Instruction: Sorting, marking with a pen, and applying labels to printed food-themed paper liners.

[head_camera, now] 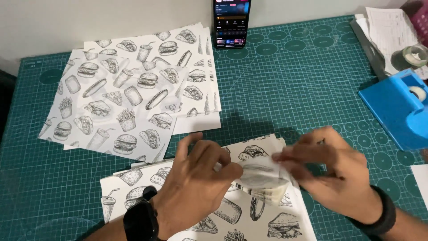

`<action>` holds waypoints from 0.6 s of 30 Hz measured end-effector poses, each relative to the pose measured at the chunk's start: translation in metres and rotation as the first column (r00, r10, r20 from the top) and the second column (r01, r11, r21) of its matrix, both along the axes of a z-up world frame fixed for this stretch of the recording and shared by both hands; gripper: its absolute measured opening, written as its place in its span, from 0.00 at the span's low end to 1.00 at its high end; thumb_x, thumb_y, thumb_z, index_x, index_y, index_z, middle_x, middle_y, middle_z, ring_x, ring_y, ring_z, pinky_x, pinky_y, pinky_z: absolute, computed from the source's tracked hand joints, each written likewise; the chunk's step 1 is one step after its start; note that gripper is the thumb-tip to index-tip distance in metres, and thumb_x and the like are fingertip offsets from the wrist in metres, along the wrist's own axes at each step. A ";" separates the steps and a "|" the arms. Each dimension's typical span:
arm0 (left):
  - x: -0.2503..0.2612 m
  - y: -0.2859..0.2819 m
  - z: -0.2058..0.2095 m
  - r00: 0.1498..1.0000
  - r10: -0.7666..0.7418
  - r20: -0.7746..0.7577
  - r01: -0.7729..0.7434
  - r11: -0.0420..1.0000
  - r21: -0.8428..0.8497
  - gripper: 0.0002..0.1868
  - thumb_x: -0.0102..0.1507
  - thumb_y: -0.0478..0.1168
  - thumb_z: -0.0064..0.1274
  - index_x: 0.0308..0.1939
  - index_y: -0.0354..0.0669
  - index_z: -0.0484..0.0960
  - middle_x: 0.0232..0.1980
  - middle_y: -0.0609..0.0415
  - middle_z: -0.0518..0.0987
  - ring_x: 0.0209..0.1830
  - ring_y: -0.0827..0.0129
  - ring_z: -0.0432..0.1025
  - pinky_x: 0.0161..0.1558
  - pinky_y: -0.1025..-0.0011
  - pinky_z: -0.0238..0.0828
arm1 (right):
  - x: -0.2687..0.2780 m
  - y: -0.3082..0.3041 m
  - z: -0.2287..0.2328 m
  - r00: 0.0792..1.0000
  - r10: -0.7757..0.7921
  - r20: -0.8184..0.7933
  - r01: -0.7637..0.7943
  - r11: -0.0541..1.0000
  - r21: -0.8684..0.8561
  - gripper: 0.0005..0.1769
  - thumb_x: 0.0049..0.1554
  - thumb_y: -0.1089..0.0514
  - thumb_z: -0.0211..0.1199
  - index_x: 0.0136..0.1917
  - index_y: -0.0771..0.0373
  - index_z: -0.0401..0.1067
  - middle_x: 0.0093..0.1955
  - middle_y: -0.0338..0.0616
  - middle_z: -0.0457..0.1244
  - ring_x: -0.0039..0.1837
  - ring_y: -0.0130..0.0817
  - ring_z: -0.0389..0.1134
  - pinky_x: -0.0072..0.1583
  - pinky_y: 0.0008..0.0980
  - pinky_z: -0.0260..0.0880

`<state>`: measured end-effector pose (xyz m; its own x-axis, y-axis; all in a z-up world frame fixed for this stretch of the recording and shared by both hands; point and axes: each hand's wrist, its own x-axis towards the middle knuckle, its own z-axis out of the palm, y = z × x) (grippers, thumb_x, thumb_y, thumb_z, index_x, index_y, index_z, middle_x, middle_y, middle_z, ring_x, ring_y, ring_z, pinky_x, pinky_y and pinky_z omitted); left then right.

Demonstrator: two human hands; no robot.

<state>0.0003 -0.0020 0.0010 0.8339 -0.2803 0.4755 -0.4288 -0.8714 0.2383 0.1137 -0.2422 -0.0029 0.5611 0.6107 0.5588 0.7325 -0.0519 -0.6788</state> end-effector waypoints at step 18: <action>0.000 0.001 -0.002 0.997 -0.016 -0.072 0.015 1.000 -0.004 0.16 0.53 0.28 0.58 0.42 0.48 0.75 0.35 0.56 0.73 0.42 0.58 0.69 0.56 0.53 0.59 | 0.012 0.006 -0.010 0.978 -0.174 0.115 0.203 0.923 -0.326 0.15 0.52 0.55 0.74 0.54 0.50 0.80 0.48 0.32 0.70 0.51 0.29 0.68 0.48 0.27 0.70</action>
